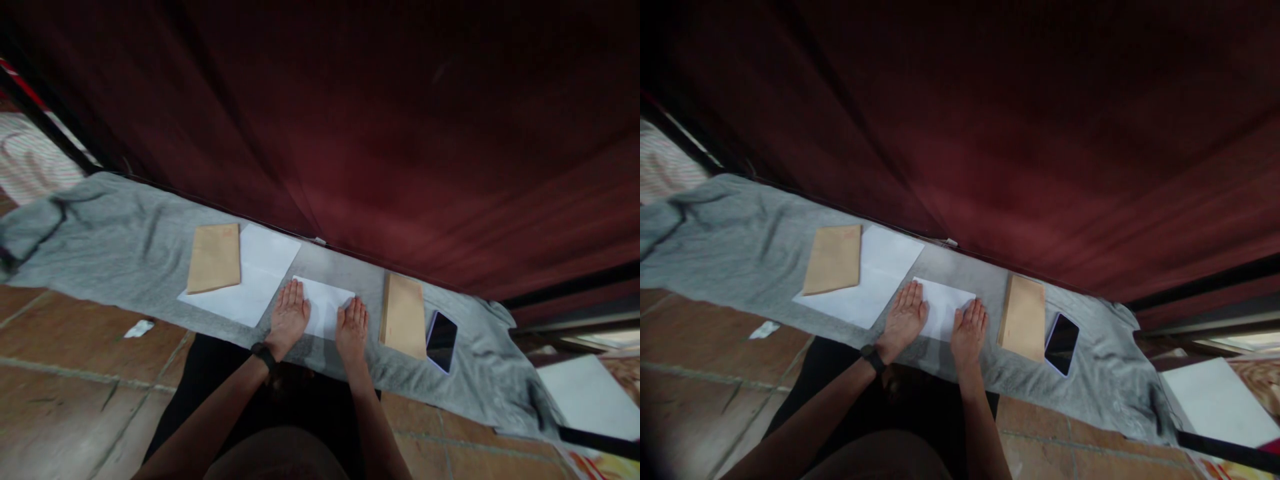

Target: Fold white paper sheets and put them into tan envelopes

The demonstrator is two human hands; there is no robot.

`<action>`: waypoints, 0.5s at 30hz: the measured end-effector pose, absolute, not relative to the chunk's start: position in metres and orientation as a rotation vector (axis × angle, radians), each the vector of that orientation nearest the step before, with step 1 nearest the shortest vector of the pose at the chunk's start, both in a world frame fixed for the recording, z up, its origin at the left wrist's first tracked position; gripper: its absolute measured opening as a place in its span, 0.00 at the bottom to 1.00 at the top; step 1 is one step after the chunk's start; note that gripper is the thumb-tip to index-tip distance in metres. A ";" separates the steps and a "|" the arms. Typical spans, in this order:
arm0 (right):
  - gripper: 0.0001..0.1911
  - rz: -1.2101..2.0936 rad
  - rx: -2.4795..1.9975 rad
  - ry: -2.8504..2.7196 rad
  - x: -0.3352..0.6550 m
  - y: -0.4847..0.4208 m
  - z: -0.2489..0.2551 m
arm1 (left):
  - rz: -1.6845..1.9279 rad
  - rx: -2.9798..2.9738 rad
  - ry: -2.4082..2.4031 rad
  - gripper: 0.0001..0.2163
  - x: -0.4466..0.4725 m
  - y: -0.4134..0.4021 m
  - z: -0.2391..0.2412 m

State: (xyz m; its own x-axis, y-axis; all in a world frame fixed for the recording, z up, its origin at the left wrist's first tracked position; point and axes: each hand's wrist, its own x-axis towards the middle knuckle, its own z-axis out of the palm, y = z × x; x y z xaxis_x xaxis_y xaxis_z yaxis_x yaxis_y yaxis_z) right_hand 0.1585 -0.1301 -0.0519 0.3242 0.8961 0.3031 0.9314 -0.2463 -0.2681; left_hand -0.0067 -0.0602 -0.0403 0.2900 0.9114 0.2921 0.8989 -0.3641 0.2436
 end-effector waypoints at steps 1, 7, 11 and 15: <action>0.29 -0.113 -2.174 -1.631 0.156 -0.129 -0.051 | 0.618 2.518 1.720 0.28 -0.005 -0.062 -0.040; 0.27 0.046 -1.924 -1.872 0.137 -0.110 -0.045 | 0.519 2.655 1.401 0.27 0.011 -0.060 -0.042; 0.26 0.047 -1.947 -1.894 0.132 -0.098 -0.044 | 0.404 2.664 1.350 0.26 0.013 -0.050 -0.043; 0.26 -0.028 -2.007 -1.887 0.131 -0.096 -0.046 | 0.409 2.669 1.373 0.26 0.011 -0.048 -0.043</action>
